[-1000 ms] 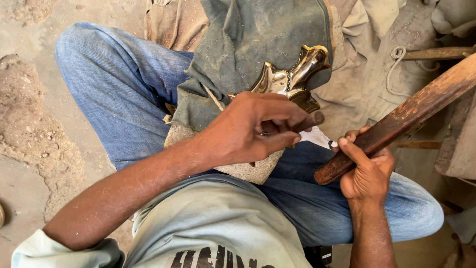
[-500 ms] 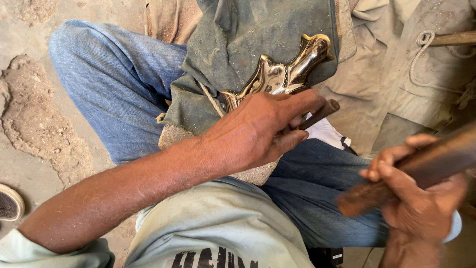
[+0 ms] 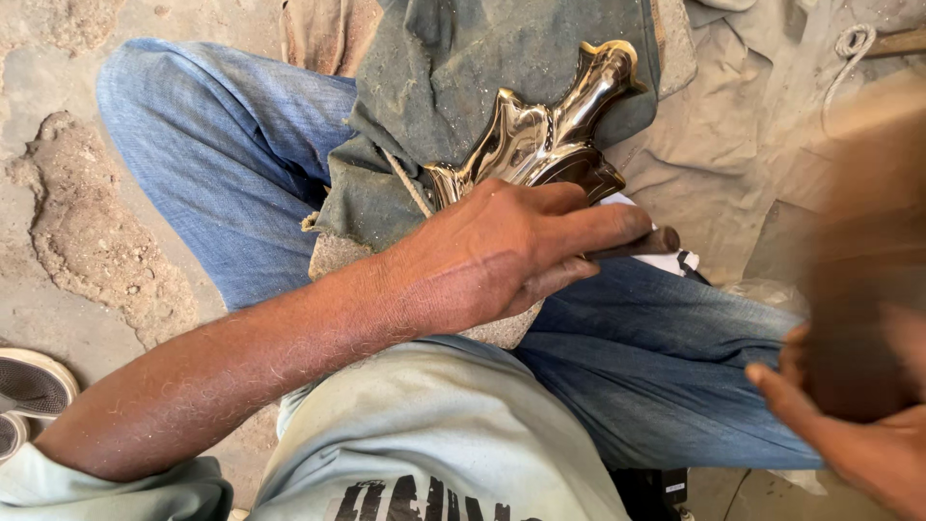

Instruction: The person sits cross-legged and uses a wooden mallet to repeatedly strike a chisel placed against a shiny metal decorative object. They adjust the object and chisel position several times while continuing to hammer.

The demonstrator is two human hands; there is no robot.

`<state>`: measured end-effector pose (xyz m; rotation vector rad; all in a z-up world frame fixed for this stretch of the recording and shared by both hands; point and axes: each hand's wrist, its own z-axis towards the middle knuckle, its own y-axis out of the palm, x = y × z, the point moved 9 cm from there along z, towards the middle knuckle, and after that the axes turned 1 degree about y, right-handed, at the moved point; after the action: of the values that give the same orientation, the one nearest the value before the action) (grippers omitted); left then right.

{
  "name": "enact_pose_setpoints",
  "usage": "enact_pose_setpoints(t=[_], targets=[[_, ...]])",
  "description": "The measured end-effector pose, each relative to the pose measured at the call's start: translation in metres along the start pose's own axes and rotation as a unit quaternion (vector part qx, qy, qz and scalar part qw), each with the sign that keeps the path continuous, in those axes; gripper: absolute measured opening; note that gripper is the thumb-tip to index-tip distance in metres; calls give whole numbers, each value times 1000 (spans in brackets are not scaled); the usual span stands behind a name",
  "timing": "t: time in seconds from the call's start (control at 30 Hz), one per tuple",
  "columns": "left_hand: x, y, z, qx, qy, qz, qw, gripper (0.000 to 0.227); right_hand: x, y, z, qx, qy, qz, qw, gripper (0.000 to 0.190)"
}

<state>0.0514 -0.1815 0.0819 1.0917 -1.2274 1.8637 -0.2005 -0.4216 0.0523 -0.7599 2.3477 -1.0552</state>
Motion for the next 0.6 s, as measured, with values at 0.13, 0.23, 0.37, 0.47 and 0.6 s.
enact_pose_setpoints(t=[0.13,0.23,0.37,0.47,0.6], targets=[[6,1,12,-23,22,16,999,49,-6,9,-9,-4,-61,-24,998,37],[-3,16,21,-99,-15,44,994,49,-37,2,-37,94,-143,37,985,41],[7,13,23,-92,28,32,995,46,-39,26,-61,141,-27,264,954,31],[8,17,23,-127,30,21,991,42,-40,43,-72,173,4,239,956,28],[13,19,27,-157,58,41,985,38,-49,59,-80,257,-57,275,925,26]])
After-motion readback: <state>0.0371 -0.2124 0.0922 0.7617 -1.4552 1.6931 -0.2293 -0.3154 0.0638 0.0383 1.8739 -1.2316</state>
